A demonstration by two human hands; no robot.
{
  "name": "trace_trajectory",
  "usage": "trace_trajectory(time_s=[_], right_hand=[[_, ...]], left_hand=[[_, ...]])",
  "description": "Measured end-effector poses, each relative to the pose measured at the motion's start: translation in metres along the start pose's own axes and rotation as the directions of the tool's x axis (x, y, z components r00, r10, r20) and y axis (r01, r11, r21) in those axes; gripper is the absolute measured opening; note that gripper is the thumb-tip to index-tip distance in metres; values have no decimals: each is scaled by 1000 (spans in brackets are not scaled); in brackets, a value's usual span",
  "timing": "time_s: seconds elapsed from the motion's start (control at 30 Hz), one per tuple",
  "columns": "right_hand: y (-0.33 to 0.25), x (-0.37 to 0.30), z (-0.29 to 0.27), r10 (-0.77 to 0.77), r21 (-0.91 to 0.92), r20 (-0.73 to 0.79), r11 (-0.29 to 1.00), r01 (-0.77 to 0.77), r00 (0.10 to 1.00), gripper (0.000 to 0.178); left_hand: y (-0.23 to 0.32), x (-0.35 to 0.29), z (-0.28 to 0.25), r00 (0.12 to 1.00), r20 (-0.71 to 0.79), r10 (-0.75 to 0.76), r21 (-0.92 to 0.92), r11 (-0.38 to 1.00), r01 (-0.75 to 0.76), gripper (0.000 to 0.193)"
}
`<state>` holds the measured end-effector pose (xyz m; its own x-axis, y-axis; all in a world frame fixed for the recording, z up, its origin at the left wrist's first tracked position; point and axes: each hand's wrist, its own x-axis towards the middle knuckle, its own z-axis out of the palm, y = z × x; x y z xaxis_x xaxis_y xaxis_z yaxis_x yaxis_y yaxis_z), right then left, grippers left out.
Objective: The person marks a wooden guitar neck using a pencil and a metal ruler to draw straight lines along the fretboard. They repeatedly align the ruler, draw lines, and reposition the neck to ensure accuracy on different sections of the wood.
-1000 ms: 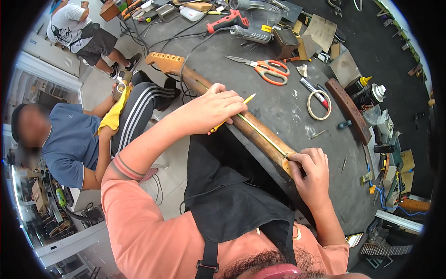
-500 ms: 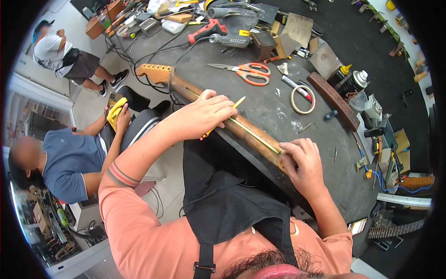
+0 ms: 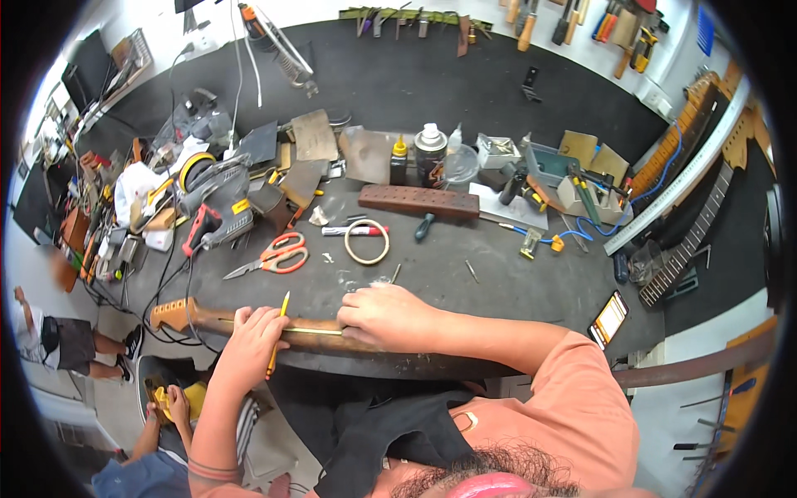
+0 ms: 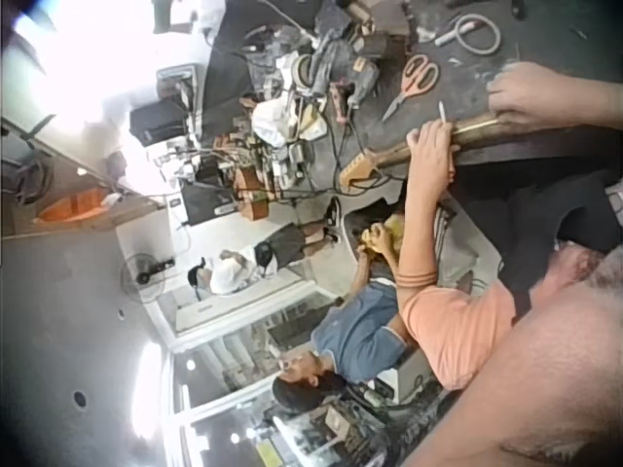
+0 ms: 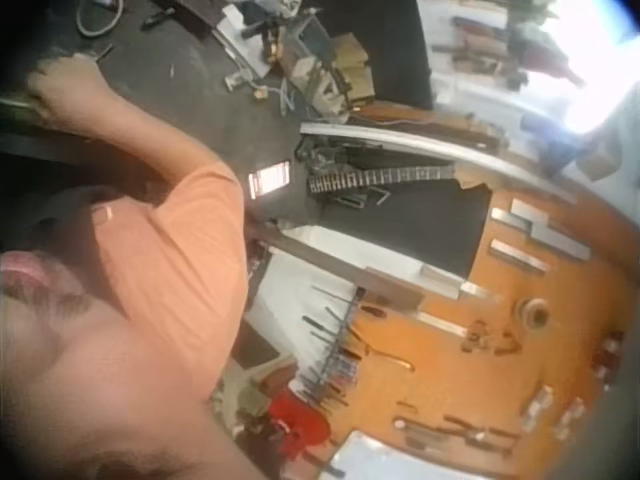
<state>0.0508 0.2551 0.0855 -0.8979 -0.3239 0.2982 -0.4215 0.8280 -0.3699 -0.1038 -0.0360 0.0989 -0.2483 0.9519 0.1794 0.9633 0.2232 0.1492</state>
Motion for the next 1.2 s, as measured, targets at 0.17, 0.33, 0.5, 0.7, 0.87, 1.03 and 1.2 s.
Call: trace_trajectory(time_s=[0.17,0.33,0.5,0.7,0.87,1.03,1.2], right_hand=[[2,17,17,-12,-6,18,1000,12,1000,20],[2,24,20,21,52,-16,998,-20,1000,19],[35,28,-48,131,72,-412,991,-111,902,12],[202,64,-197,540,532,-777,838,-123,323,32],[309,103,-245,607,558,-794,698,-448,-43,50],[321,124,-250,576,543,-807,634,-550,-133,52],[343,129,-244,518,499,-840,624,-601,-161,51]], left_hand=[[-1,-7,1,999,-1,-36,20,999,36,42],[-3,-5,-4,997,-33,-74,-26,997,73,37],[-4,-1,-4,994,-35,-103,-45,994,101,36],[10,1,21,976,-189,-111,-183,980,76,44],[30,-7,45,902,-411,-133,-171,983,67,47],[55,-46,73,827,-531,-182,-173,979,104,47],[77,-76,94,781,-543,-309,-244,948,206,43]])
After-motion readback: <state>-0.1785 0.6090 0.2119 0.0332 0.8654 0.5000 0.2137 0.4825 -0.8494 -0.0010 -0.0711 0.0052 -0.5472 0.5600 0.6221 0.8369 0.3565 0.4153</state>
